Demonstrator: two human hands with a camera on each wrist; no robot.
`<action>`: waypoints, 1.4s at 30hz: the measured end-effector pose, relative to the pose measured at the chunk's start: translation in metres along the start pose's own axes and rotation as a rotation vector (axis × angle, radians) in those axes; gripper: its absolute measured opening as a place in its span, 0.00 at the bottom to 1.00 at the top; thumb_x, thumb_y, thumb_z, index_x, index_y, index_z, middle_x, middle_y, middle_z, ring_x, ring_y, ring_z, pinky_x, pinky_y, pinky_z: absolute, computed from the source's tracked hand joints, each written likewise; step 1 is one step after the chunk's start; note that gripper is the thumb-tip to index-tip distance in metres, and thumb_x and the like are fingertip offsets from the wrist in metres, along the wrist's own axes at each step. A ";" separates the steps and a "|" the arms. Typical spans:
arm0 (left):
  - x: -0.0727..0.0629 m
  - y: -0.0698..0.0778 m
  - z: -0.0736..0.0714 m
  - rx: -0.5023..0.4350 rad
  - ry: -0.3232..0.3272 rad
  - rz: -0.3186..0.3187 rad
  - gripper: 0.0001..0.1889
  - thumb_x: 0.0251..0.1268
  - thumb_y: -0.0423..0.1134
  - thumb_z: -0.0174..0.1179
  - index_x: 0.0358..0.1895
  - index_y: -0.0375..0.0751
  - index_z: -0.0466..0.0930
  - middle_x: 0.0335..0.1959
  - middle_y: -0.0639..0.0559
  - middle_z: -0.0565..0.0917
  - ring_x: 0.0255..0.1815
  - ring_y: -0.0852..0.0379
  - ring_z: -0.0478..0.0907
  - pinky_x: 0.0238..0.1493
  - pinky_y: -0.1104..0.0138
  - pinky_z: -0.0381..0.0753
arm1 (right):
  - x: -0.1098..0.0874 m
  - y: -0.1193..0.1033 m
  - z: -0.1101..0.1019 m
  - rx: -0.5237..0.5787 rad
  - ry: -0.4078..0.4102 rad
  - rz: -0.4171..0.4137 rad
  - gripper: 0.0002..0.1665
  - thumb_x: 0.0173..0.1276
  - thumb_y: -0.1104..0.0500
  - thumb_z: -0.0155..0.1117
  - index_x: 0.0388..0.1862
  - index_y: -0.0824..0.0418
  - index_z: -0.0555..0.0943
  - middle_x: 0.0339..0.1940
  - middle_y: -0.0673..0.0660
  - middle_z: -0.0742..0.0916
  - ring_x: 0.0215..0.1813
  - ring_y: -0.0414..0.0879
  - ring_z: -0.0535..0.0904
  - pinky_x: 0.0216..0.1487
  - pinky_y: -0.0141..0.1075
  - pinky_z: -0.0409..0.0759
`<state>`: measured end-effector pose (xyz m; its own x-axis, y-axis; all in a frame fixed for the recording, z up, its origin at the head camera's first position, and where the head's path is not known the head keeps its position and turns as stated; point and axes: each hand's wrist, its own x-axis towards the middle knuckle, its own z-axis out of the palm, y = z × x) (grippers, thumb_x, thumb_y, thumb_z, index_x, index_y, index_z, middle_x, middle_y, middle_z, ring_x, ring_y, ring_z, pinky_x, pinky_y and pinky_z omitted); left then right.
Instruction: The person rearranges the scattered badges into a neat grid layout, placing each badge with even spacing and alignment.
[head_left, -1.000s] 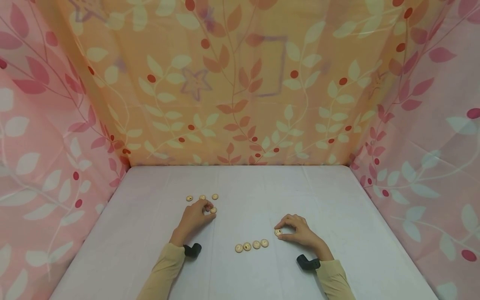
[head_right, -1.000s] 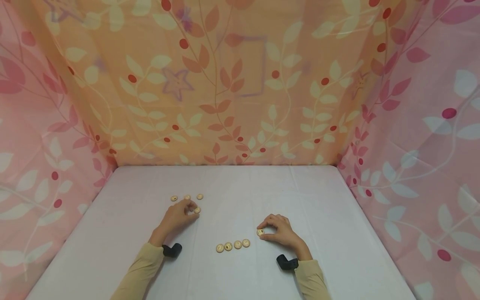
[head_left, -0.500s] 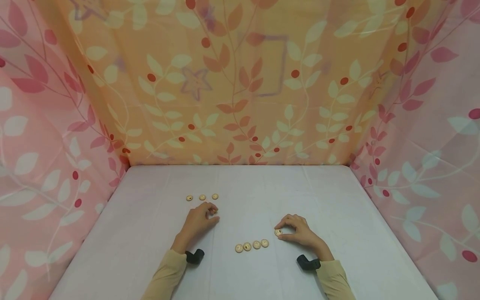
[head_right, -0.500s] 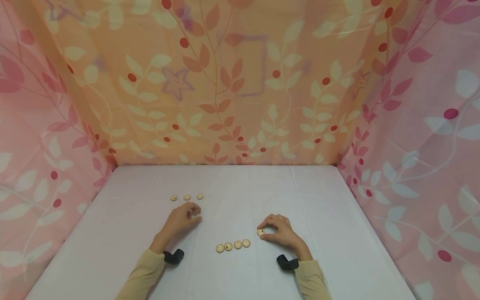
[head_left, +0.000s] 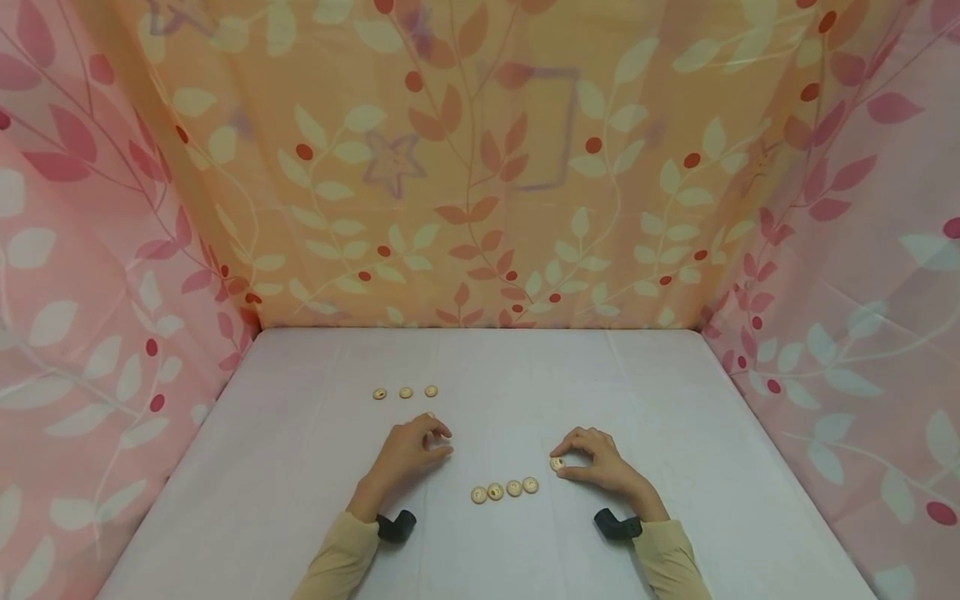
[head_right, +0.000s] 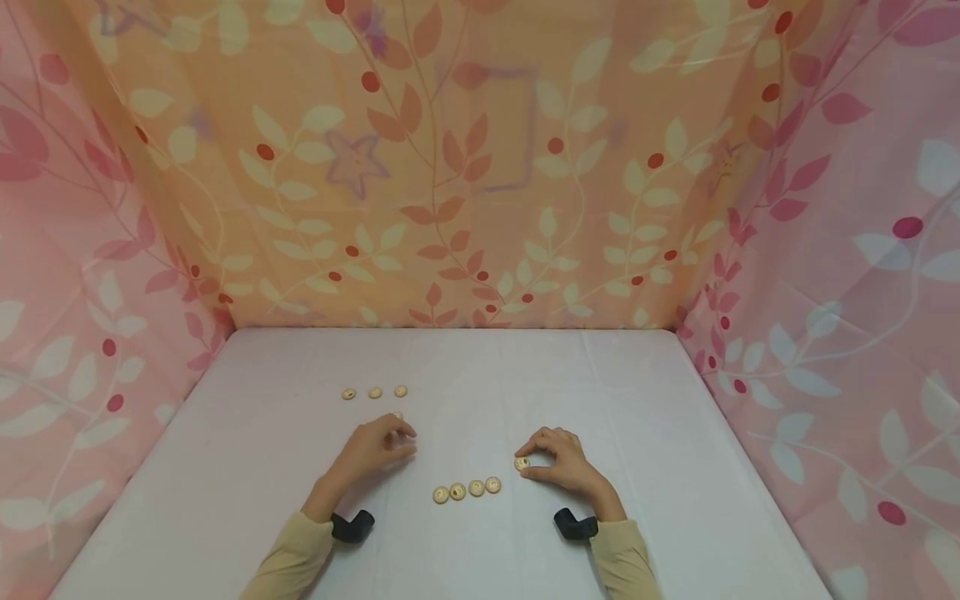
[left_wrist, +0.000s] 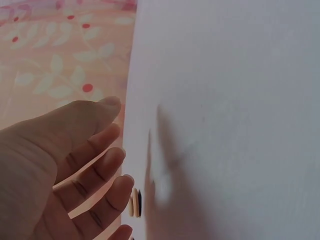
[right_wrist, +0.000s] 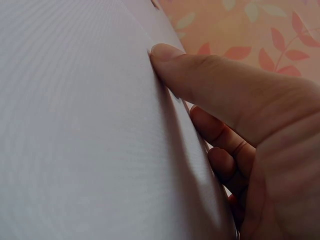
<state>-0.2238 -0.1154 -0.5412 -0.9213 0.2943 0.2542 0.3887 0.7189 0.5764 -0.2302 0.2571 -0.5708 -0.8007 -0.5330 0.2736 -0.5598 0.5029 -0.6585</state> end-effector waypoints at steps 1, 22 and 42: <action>-0.001 0.002 0.000 -0.007 -0.008 0.006 0.10 0.49 0.45 0.69 0.35 0.52 0.82 0.28 0.61 0.77 0.23 0.68 0.67 0.27 0.73 0.67 | 0.000 0.000 0.000 0.002 0.001 0.000 0.15 0.51 0.47 0.72 0.40 0.45 0.82 0.39 0.40 0.81 0.45 0.36 0.70 0.53 0.46 0.49; -0.017 0.026 0.015 0.000 -0.191 0.065 0.14 0.46 0.55 0.69 0.35 0.55 0.82 0.30 0.65 0.79 0.25 0.67 0.67 0.30 0.73 0.66 | 0.000 -0.001 -0.001 -0.005 0.005 0.034 0.15 0.50 0.48 0.73 0.39 0.44 0.82 0.39 0.40 0.81 0.45 0.38 0.70 0.53 0.50 0.51; -0.025 0.039 0.029 0.110 -0.273 0.125 0.14 0.43 0.58 0.69 0.33 0.63 0.78 0.34 0.70 0.74 0.37 0.68 0.70 0.53 0.53 0.63 | -0.001 0.000 0.001 -0.017 0.008 0.003 0.15 0.51 0.48 0.72 0.40 0.45 0.82 0.39 0.40 0.81 0.45 0.37 0.71 0.53 0.49 0.51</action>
<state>-0.1861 -0.0765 -0.5481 -0.8418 0.5322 0.0909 0.5089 0.7260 0.4625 -0.2294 0.2575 -0.5717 -0.8038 -0.5261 0.2776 -0.5612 0.5160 -0.6471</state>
